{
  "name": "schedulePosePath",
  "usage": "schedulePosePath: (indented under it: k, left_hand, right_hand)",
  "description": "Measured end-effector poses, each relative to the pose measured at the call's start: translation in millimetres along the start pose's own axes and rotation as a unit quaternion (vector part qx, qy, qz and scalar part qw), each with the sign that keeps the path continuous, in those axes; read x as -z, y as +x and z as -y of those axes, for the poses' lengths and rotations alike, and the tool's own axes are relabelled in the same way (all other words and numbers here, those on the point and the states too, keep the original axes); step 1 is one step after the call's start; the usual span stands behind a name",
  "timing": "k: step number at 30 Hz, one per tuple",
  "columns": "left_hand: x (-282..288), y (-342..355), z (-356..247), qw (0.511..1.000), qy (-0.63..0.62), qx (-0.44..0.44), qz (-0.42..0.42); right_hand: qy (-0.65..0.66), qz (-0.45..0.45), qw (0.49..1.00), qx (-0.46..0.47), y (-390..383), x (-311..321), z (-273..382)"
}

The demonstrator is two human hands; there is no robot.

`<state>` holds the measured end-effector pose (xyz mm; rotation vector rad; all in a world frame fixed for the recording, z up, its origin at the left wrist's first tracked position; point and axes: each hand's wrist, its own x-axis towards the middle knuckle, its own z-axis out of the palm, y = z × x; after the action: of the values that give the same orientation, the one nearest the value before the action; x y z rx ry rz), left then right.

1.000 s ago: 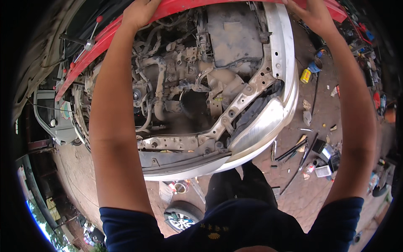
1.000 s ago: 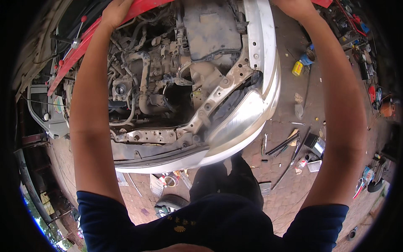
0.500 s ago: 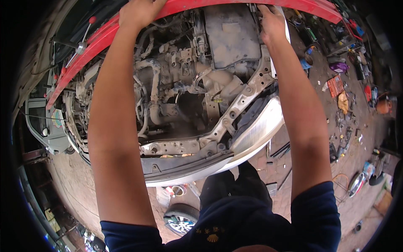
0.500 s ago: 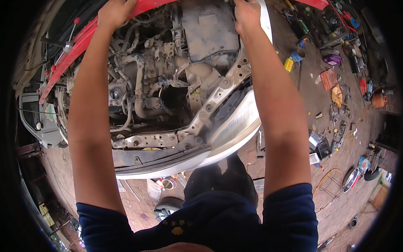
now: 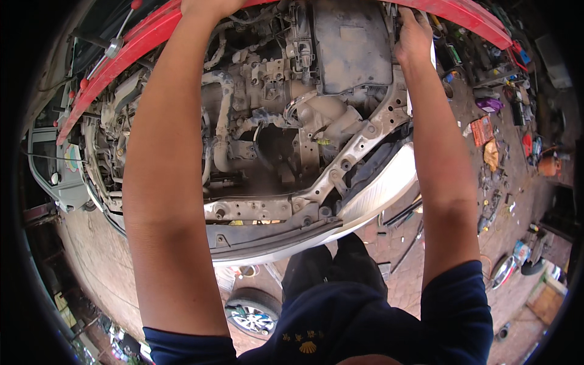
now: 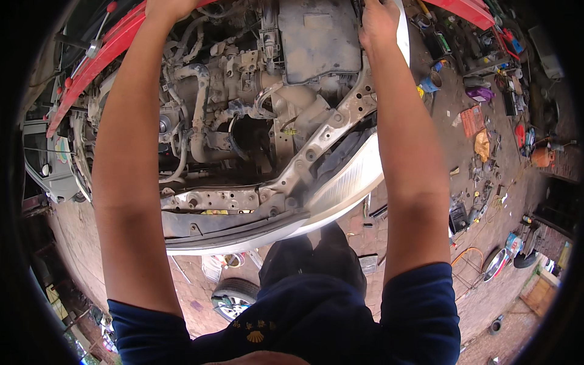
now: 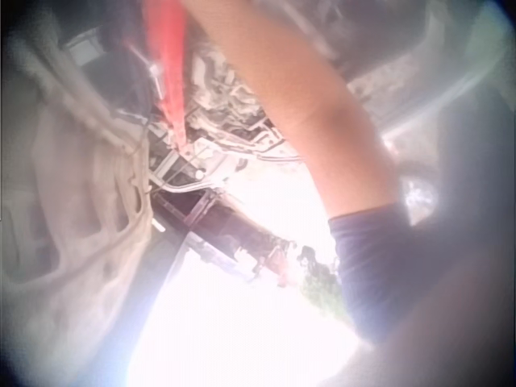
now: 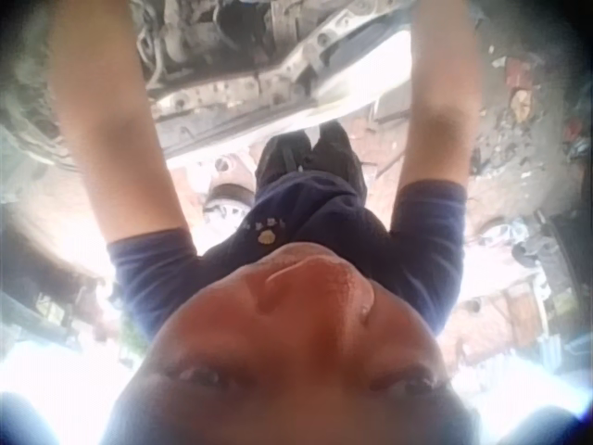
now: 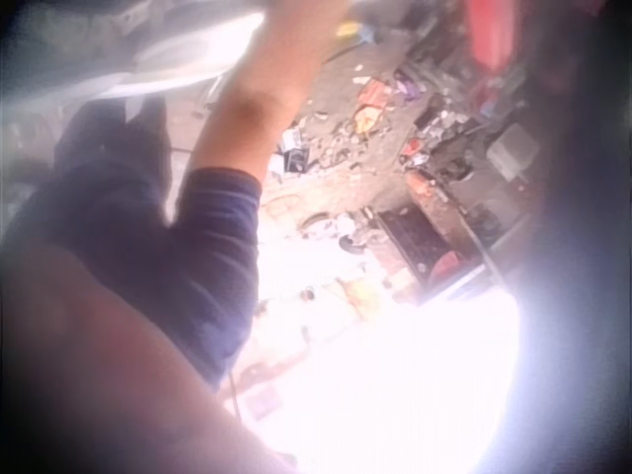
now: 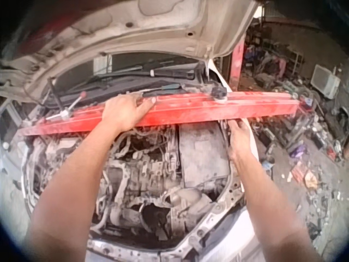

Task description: The person works under the open hood of a white car, using a wrench to loosen and tighten bolts on the engine. They repeatedly reposition a red engine support bar to gain access to different areas of the engine bay.

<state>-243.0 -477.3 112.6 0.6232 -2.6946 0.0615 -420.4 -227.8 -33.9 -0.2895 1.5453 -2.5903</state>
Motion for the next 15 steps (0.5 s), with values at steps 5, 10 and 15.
schedulePosePath:
  k: [5,10,15]
  left_hand:
    - [-10,5,-7,1.000,-0.005,-0.004,0.007]
    - [-13,4,-4,1.000,0.012,-0.006,-0.009]
    - [-13,4,-15,1.000,0.022,0.002,-0.015]
  right_hand:
    - [0.029,0.029,0.999,0.033,9,22,-1]
    - [0.007,0.037,0.999,0.004,4,12,4]
    - [-0.039,0.016,0.999,0.026,9,16,3]
